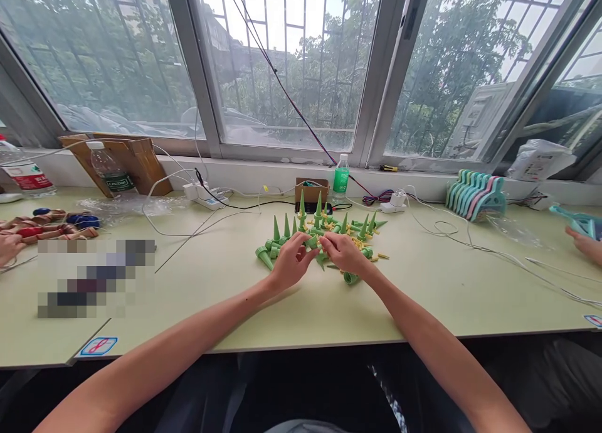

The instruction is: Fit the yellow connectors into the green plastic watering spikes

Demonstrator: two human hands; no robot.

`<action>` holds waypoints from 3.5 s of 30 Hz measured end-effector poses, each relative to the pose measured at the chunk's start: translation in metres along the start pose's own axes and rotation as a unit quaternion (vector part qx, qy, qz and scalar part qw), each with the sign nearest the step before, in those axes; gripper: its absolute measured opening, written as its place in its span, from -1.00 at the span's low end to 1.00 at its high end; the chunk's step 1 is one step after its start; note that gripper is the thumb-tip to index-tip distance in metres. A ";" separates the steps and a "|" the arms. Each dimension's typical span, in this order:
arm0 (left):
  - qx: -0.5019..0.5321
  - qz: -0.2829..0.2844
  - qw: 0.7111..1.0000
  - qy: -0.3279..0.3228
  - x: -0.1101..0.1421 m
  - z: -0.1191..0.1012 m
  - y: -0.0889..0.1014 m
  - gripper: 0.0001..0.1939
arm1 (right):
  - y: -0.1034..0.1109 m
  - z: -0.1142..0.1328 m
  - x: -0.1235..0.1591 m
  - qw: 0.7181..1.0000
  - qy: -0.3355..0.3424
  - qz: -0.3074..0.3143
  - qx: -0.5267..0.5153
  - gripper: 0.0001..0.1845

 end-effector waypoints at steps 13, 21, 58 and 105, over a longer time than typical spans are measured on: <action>-0.019 0.002 0.999 -0.030 0.001 -0.001 0.001 -0.86 | -0.007 -0.008 -0.002 0.985 -0.060 0.051 -0.152 -0.51; -0.024 -0.005 0.999 -0.031 0.001 -0.003 0.001 -0.85 | -0.007 -0.008 -0.001 0.965 -0.093 0.083 -0.232 -0.50; 0.219 -0.026 0.956 0.193 -0.008 0.001 0.005 -0.36 | -0.004 -0.007 -0.002 0.985 -0.043 0.009 -0.167 -0.54; 0.102 0.047 0.988 0.110 -0.003 0.002 0.007 -0.47 | -0.001 -0.012 -0.001 0.995 -0.021 0.013 -0.099 -0.65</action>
Point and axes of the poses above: each hand's wrist, its own x-axis away from the middle knuckle, its own y-axis out of the back of the hand, z = x × y, the point moved 1 cm from there along -x, towards the middle knuckle, and after that the axes turned 9 degrees about -y, right-handed, at the moved point
